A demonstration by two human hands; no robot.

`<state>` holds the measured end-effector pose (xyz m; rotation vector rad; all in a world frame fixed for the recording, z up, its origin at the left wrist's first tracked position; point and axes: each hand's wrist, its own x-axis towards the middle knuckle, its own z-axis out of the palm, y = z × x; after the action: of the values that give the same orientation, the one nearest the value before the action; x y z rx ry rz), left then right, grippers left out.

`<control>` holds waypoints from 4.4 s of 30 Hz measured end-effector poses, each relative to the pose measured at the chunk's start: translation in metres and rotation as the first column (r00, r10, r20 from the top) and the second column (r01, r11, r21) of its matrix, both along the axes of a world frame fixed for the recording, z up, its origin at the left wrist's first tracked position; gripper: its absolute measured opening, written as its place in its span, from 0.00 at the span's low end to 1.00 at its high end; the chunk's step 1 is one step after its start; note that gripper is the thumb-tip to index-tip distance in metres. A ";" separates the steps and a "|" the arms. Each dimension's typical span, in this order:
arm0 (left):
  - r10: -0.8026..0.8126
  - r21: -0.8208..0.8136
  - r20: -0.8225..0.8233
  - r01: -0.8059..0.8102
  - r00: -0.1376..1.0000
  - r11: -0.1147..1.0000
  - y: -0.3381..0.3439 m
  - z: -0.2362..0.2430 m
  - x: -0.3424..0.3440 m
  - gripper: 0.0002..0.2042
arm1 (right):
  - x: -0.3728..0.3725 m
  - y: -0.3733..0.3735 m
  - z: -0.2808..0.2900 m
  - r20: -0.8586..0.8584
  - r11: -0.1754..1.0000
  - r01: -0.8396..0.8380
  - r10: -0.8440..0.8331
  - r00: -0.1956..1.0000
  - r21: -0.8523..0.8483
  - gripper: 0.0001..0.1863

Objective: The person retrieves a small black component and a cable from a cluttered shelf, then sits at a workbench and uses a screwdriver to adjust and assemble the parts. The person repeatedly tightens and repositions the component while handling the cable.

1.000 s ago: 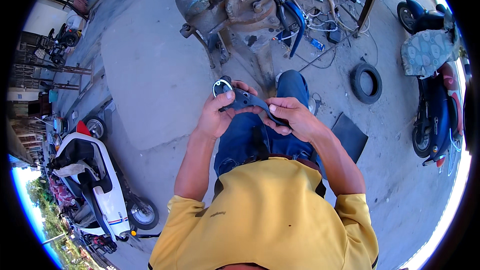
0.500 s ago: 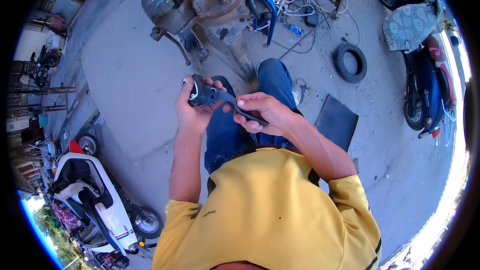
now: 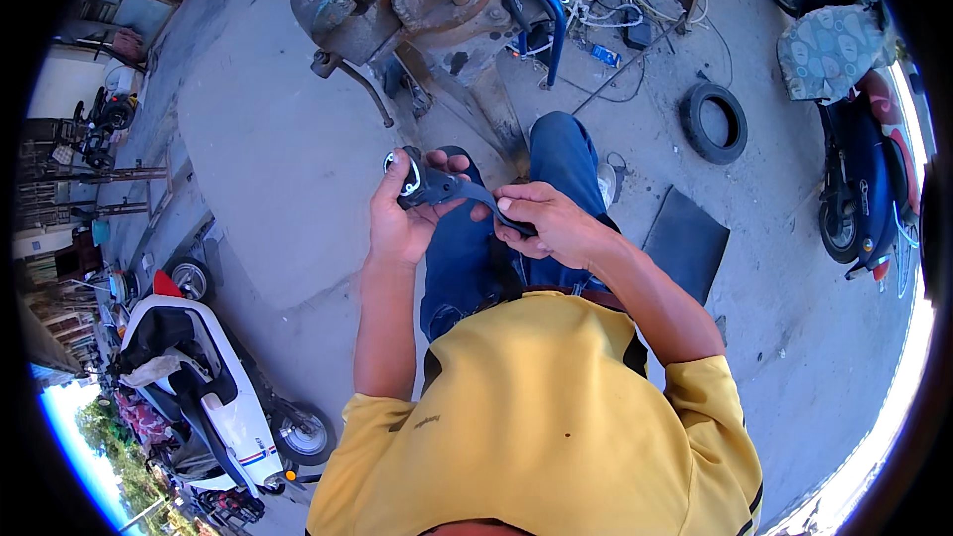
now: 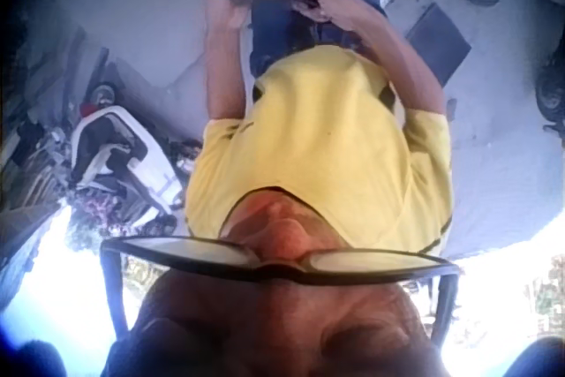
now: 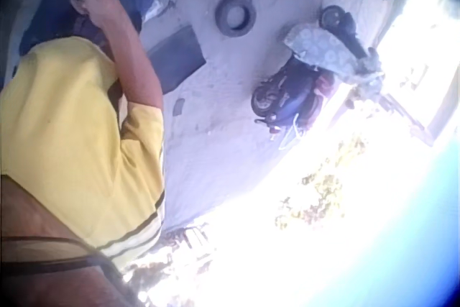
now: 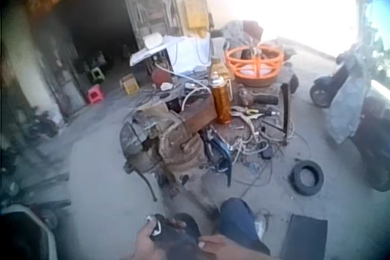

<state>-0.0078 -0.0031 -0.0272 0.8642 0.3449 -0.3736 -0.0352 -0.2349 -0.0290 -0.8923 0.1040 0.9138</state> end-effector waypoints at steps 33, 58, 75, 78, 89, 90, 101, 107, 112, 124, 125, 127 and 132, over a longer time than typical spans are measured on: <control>0.129 -0.212 0.165 -0.093 0.978 0.973 0.033 -0.007 -0.001 0.30 | 0.014 0.004 0.014 -0.025 0.933 0.275 -0.277 0.961 0.234 0.31; 0.070 -0.705 -0.211 -0.201 0.975 0.680 0.003 -0.071 -0.016 0.29 | -0.005 0.047 0.014 0.858 0.810 0.583 -0.339 0.387 0.057 0.13; 0.138 0.090 0.316 -0.174 0.939 0.981 0.001 -0.013 -0.020 0.26 | 0.004 0.008 0.015 0.800 0.640 0.512 0.298 0.522 -0.572 0.18; 0.085 0.161 0.320 -0.143 0.944 0.977 -0.004 -0.007 -0.023 0.26 | 0.005 0.015 0.008 0.781 0.510 0.628 0.559 0.278 -0.588 0.18; 0.111 0.062 0.313 -0.137 0.943 0.989 0.005 -0.002 -0.022 0.29 | -0.006 0.035 0.006 0.837 0.507 0.670 0.396 0.377 -0.542 0.19; 0.107 0.069 0.320 -0.136 0.941 0.988 0.006 -0.002 -0.023 0.30 | -0.005 0.035 0.006 0.848 0.487 0.709 0.422 0.320 -0.510 0.19; 0.068 0.069 0.417 -0.106 0.906 0.992 0.011 0.000 -0.029 0.33 | -0.011 0.038 0.006 0.857 0.464 0.742 0.424 0.294 -0.484 0.19; 0.066 0.067 0.452 -0.107 0.889 0.992 0.010 -0.002 -0.029 0.34 | -0.011 0.038 0.007 0.852 0.439 0.767 0.455 0.258 -0.467 0.19; 0.076 -0.025 0.405 -0.072 0.911 0.997 0.011 0.002 -0.027 0.32 | -0.010 0.035 0.009 0.851 0.446 0.751 0.435 0.294 -0.487 0.19; 0.143 0.020 0.234 -0.152 0.962 0.988 0.004 -0.001 -0.030 0.28 | 0.000 0.027 0.009 0.810 0.528 0.680 0.562 0.170 -0.509 0.21; 0.147 0.015 0.235 -0.154 0.961 0.988 0.005 -0.001 -0.031 0.27 | -0.001 0.027 0.008 0.817 0.542 0.675 0.554 0.161 -0.501 0.22; 0.156 0.005 0.236 -0.162 0.959 0.987 0.005 -0.004 -0.032 0.27 | -0.001 0.026 0.004 0.830 0.572 0.661 0.540 0.141 -0.485 0.22; 0.209 -0.042 0.163 -0.205 0.964 0.978 0.008 -0.017 -0.035 0.25 | -0.004 0.028 0.005 0.802 0.606 0.545 0.544 0.247 -0.579 0.22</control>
<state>-0.0427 0.0054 -0.0446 0.8199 0.2714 -0.1100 -0.0396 -0.2069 -0.0242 -2.2825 -0.6949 0.0032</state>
